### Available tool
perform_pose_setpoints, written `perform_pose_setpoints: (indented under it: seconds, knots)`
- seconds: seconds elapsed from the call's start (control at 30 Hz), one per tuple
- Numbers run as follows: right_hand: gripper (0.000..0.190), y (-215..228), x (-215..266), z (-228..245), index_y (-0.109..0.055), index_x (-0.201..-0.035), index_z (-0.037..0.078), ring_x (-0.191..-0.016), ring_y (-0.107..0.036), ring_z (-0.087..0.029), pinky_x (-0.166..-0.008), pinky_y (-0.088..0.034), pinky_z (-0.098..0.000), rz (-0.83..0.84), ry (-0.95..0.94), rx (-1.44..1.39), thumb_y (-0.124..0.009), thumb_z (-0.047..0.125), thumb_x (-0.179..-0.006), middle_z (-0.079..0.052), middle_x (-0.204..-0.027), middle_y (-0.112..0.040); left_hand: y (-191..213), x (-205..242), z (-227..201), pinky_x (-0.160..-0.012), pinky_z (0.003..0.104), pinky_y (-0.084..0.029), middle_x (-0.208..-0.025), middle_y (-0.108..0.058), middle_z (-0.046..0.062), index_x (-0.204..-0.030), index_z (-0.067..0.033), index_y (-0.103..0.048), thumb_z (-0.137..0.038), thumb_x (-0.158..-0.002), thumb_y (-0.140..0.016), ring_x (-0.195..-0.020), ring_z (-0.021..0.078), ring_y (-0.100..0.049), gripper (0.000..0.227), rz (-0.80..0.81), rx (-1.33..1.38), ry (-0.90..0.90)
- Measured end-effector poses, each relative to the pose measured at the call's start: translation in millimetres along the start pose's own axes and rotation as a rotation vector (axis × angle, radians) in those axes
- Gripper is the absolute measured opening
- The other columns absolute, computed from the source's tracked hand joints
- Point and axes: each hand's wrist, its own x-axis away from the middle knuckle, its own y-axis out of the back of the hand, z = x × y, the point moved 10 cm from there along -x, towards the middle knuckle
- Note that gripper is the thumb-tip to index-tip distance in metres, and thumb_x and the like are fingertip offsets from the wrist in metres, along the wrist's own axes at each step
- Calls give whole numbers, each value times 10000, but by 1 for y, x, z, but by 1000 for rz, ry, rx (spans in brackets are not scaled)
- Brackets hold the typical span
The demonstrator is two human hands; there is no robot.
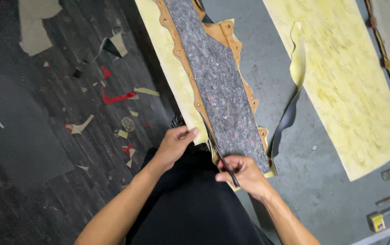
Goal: The person uses scissors to trim a piece of dark gray carpet around a wooden template on a workbench. They carefully follow the template's edges, remove excess material, and then flip the carpet to smooth it flat.
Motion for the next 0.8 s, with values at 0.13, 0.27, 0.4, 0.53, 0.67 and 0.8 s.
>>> perform_pose_setpoints:
  seconds: [0.13,0.27,0.4,0.53,0.67,0.8]
  knots:
    - [316,2,-5,8,-740,-971,33,-531,-485,-38,-450,-350,-229,15,1,37,-904,131,-719,35,-659,-631,2,3,1,-809,250,-525,-1009,-769,56,-1138,37,-748,-233,-998,-657,-892,85,-664,317,1,-25,62]
    - [320,10,-5,14,-757,-950,31,-521,-460,-54,-452,-326,-238,7,-26,81,-918,137,-695,21,-642,-622,1,3,-2,-847,239,-533,-1043,-774,52,-1160,25,-739,-231,-988,-653,-933,83,-683,321,30,14,76]
    - [344,18,-9,26,-759,-937,29,-564,-469,-40,-495,-342,-228,-6,5,187,-948,153,-677,45,-654,-593,-1,1,-4,-858,245,-537,-1061,-768,54,-1179,28,-733,-244,-990,-650,-948,86,-684,341,64,42,76]
    - [342,20,-12,29,-766,-926,43,-563,-473,-46,-506,-358,-233,-30,-8,236,-948,171,-665,55,-638,-589,1,3,-5,-868,249,-534,-1062,-771,63,-1193,34,-732,-257,-994,-643,-954,94,-681,364,70,-2,84]
    - [342,14,-10,33,-759,-919,44,-565,-469,-45,-507,-338,-238,-12,13,166,-939,188,-668,63,-642,-603,1,2,-7,-891,246,-539,-1078,-771,56,-1203,28,-721,-259,-981,-643,-980,91,-693,371,85,-7,84]
    - [341,14,-9,37,-760,-904,48,-549,-421,-51,-506,-321,-242,-55,7,237,-956,195,-666,63,-606,-521,5,2,-7,-886,254,-534,-1076,-768,61,-1199,34,-726,-258,-988,-651,-975,92,-679,368,94,-33,96]
